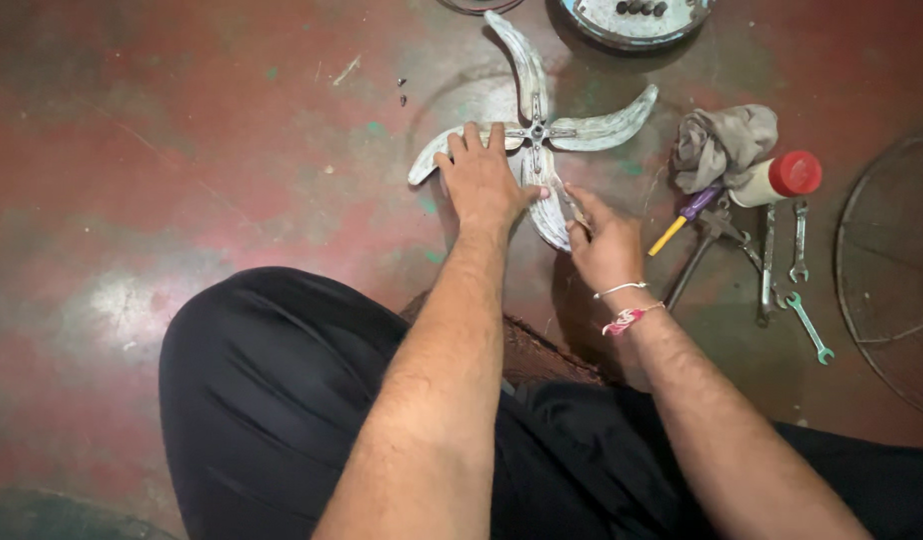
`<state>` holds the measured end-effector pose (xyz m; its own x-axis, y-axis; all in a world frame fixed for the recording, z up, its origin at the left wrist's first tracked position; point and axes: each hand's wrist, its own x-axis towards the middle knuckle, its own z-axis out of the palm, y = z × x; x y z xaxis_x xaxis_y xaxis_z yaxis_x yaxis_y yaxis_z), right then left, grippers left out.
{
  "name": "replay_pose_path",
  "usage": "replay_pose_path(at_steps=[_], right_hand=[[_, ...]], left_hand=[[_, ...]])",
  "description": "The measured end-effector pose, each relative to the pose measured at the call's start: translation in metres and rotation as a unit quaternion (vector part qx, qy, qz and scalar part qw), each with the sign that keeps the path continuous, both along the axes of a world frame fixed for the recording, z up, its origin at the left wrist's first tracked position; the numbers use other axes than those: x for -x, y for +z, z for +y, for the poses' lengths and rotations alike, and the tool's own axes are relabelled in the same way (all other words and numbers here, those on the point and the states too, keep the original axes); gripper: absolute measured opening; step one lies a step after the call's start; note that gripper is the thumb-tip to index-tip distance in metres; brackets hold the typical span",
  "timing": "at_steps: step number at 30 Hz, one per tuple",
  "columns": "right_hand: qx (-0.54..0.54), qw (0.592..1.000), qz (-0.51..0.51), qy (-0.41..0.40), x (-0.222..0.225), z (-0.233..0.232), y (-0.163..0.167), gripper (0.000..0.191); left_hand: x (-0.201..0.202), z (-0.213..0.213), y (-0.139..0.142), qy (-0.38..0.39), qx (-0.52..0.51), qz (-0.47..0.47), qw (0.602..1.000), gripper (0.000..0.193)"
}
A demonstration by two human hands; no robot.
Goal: The person sits on the floor and services a pedestal fan. They wipe the fan blades with a cloth, unscrew the blade hub with a screwdriver, remove the blade assembly from the motor, and use a hammer and pliers on the motor housing before handling the detached blades on the floor.
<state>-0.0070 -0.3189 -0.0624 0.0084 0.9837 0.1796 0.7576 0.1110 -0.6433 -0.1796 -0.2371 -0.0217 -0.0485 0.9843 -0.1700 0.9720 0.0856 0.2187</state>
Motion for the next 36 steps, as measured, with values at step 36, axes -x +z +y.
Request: replay_pose_path(at_steps=[36], right_hand=[[-0.019,0.996,-0.078,-0.046,0.010,0.004,0.009,0.042]], left_hand=[[-0.008,0.001,-0.014,-0.004,0.062,-0.020,0.998,0.158]])
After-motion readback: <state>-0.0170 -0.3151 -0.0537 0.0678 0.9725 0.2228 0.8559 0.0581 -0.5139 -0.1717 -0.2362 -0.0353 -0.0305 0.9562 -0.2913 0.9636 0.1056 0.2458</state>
